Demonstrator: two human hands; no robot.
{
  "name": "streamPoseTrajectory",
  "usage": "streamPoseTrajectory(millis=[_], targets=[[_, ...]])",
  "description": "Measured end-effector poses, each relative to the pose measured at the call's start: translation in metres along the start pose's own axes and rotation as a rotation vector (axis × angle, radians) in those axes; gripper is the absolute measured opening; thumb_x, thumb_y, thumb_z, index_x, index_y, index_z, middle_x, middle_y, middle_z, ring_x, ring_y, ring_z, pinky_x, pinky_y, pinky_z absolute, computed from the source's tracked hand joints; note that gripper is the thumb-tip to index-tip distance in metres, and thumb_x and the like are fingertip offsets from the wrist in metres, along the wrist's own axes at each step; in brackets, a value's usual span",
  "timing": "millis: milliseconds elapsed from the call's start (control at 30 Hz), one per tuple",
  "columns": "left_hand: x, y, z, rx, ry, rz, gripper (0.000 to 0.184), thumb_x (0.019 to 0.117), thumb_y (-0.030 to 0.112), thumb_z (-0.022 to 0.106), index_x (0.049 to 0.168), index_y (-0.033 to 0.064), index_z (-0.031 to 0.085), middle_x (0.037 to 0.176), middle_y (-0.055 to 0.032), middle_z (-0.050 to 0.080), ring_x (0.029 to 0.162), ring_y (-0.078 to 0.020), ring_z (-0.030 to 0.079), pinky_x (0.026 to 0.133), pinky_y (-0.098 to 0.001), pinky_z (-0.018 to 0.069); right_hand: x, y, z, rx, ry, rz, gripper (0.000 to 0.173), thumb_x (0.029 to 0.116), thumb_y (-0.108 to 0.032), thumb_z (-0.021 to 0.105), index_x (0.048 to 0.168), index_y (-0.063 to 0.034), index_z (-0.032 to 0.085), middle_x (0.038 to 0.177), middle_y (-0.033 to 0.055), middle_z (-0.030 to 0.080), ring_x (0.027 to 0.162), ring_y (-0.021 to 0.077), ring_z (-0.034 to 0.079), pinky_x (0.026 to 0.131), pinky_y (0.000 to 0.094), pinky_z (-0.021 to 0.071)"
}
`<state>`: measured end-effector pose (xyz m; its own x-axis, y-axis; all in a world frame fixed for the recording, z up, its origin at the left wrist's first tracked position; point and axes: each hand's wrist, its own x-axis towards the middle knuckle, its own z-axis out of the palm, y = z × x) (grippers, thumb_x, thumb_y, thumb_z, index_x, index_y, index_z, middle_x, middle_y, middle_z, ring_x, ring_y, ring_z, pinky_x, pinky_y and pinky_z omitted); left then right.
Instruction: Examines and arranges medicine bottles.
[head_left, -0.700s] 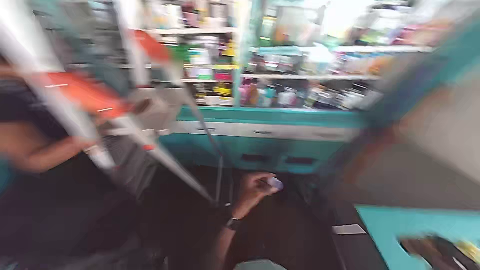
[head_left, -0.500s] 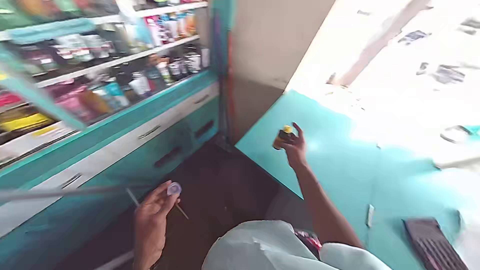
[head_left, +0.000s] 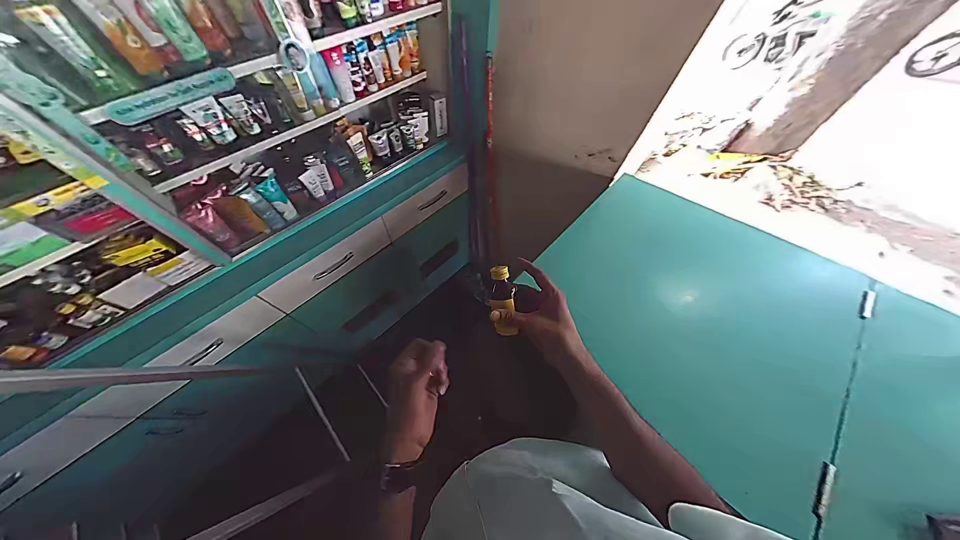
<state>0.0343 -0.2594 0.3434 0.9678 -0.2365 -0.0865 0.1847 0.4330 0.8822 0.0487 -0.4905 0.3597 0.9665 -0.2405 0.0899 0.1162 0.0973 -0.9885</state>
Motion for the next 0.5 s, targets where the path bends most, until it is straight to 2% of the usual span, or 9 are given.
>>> streamPoseTrajectory(millis=[33, 100, 167, 200, 267, 400, 433, 500], targets=[[0.000, -0.004, 0.006, 0.173, 0.011, 0.053, 0.010, 0.0963, 0.018, 0.067, 0.097, 0.0084, 0.064, 0.072, 0.0026, 0.059, 0.056, -0.0043, 0.053, 0.051, -0.0198, 0.0471, 0.000, 0.000, 0.010, -0.028, -0.006, -0.008, 0.100, 0.0657, -0.009, 0.094, 0.150, -0.0032, 0.040, 0.110, 0.0141, 0.074, 0.095, 0.0232, 0.075, 0.083, 0.0361, 0.0650], [0.004, -0.016, 0.013, 0.383, 0.022, 0.143, 0.042, 0.0855, 0.021, 0.080, 0.118, 0.0003, 0.063, 0.086, -0.0005, 0.063, 0.068, -0.0065, 0.059, 0.059, -0.0212, 0.0509, -0.001, 0.002, 0.029, -0.058, -0.019, -0.027, 0.101, 0.0645, -0.011, 0.095, 0.149, -0.0020, 0.041, 0.112, 0.0129, 0.074, 0.096, 0.0217, 0.075, 0.084, 0.0346, 0.0647], [0.008, -0.027, 0.017, 0.485, 0.047, 0.200, 0.064, 0.0769, 0.027, 0.087, 0.128, 0.0002, 0.059, 0.103, -0.0034, 0.066, 0.087, -0.0075, 0.064, 0.074, -0.0226, 0.0558, -0.002, 0.005, 0.046, -0.098, -0.024, -0.052, 0.098, 0.0635, -0.015, 0.096, 0.146, -0.0026, 0.045, 0.112, 0.0099, 0.074, 0.095, 0.0188, 0.074, 0.083, 0.0333, 0.0639], [0.011, -0.029, 0.017, 0.517, 0.071, 0.233, 0.068, 0.0742, 0.027, 0.089, 0.129, 0.0004, 0.058, 0.108, -0.0042, 0.068, 0.092, -0.0068, 0.066, 0.079, -0.0228, 0.0577, -0.003, 0.006, 0.053, -0.138, -0.031, -0.061, 0.097, 0.0638, -0.019, 0.096, 0.145, -0.0032, 0.046, 0.113, 0.0075, 0.074, 0.097, 0.0162, 0.073, 0.084, 0.0314, 0.0631], [0.015, -0.029, 0.016, 0.527, 0.114, 0.269, 0.067, 0.0723, 0.020, 0.089, 0.128, -0.0011, 0.058, 0.106, -0.0051, 0.070, 0.090, -0.0055, 0.067, 0.076, -0.0222, 0.0581, -0.004, 0.007, 0.066, -0.172, -0.043, -0.061, 0.099, 0.0635, -0.024, 0.096, 0.146, -0.0026, 0.046, 0.113, 0.0057, 0.074, 0.097, 0.0142, 0.073, 0.083, 0.0301, 0.0628], [0.018, -0.024, 0.004, 0.456, 0.113, 0.263, 0.053, 0.0782, 0.002, 0.078, 0.127, -0.0038, 0.060, 0.108, -0.0070, 0.069, 0.091, -0.0072, 0.067, 0.077, -0.0227, 0.0580, -0.001, 0.012, 0.079, -0.174, -0.070, -0.055, 0.102, 0.0627, -0.028, 0.097, 0.146, -0.0016, 0.045, 0.112, 0.0063, 0.074, 0.093, 0.0131, 0.073, 0.080, 0.0292, 0.0627], [0.019, -0.022, 0.002, 0.385, 0.110, 0.244, 0.049, 0.0791, 0.000, 0.075, 0.126, -0.0035, 0.061, 0.105, -0.0061, 0.070, 0.086, -0.0071, 0.067, 0.072, -0.0221, 0.0576, 0.001, 0.013, 0.080, -0.161, -0.084, -0.063, 0.101, 0.0634, -0.028, 0.096, 0.146, -0.0016, 0.045, 0.110, 0.0062, 0.074, 0.093, 0.0131, 0.073, 0.081, 0.0291, 0.0625], [0.017, -0.021, -0.004, 0.148, 0.073, 0.175, 0.039, 0.0851, 0.000, 0.071, 0.123, -0.0036, 0.063, 0.094, -0.0063, 0.068, 0.067, -0.0070, 0.058, 0.057, -0.0210, 0.0495, 0.003, 0.012, 0.081, -0.080, -0.148, -0.056, 0.094, 0.0690, -0.023, 0.094, 0.146, -0.0009, 0.045, 0.112, 0.0079, 0.074, 0.099, 0.0155, 0.073, 0.086, 0.0303, 0.0622]])
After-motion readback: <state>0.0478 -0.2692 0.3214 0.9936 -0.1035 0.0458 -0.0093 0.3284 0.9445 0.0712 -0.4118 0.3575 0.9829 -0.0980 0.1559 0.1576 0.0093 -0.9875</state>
